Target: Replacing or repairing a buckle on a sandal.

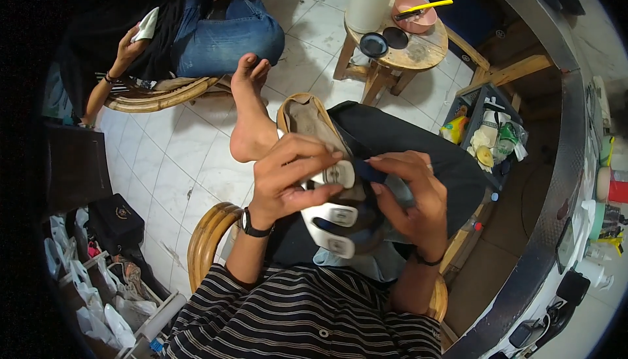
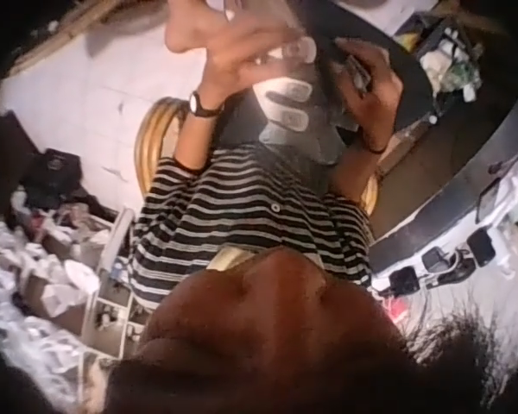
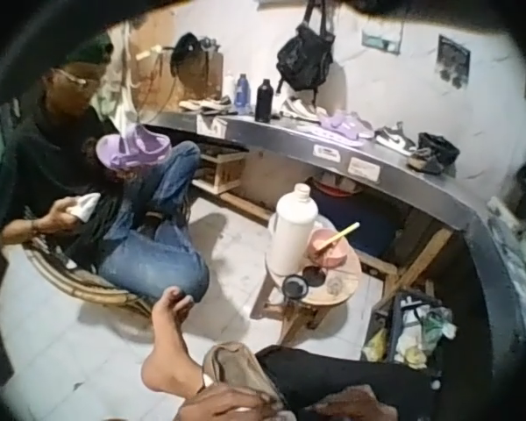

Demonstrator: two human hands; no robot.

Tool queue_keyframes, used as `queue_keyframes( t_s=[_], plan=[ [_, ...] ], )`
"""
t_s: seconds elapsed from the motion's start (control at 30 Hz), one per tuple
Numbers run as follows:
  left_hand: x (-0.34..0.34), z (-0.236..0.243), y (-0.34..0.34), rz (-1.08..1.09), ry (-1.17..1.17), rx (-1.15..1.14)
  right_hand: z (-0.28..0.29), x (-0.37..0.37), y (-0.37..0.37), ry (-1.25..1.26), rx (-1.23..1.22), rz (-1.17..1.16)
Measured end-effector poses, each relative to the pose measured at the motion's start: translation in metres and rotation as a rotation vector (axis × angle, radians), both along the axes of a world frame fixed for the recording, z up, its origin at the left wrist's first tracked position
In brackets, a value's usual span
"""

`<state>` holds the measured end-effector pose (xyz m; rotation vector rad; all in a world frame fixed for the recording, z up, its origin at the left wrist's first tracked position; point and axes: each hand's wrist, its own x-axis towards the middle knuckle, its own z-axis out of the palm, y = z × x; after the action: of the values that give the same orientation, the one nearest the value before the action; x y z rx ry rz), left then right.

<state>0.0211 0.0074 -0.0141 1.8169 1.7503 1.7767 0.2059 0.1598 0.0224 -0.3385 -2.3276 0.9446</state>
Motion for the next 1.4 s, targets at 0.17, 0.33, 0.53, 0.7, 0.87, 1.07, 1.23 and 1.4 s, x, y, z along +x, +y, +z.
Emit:
queue_keyframes(
  t_s=[0.17,0.33,0.53,0.7,0.87,1.07,1.23,1.4],
  plan=[
    [-0.013,-0.021,-0.004,0.045,0.009,-0.031,-0.007,-0.015,-0.002,0.112,-0.039,0.034],
    [-0.010,-0.028,-0.012,0.087,-0.044,0.035,0.012,-0.024,-0.004,0.007,0.066,0.083],
    [-0.011,-0.029,-0.011,0.041,-0.075,0.091,0.013,-0.027,-0.002,-0.039,0.104,0.130],
    [-0.011,-0.029,-0.011,0.028,-0.119,0.089,0.009,-0.029,-0.001,-0.030,0.076,0.147],
    [-0.011,-0.026,-0.009,0.013,-0.080,0.080,0.014,-0.028,-0.005,-0.077,0.091,0.089],
    [-0.011,-0.026,-0.008,0.003,-0.077,0.073,0.017,-0.028,-0.007,-0.120,0.120,0.117],
    [-0.013,-0.031,-0.010,-0.004,-0.108,0.053,0.006,-0.031,-0.006,-0.064,0.034,0.161],
    [-0.012,-0.032,-0.011,-0.023,-0.113,0.049,0.002,-0.024,-0.001,-0.007,-0.177,0.154]
  ],
)
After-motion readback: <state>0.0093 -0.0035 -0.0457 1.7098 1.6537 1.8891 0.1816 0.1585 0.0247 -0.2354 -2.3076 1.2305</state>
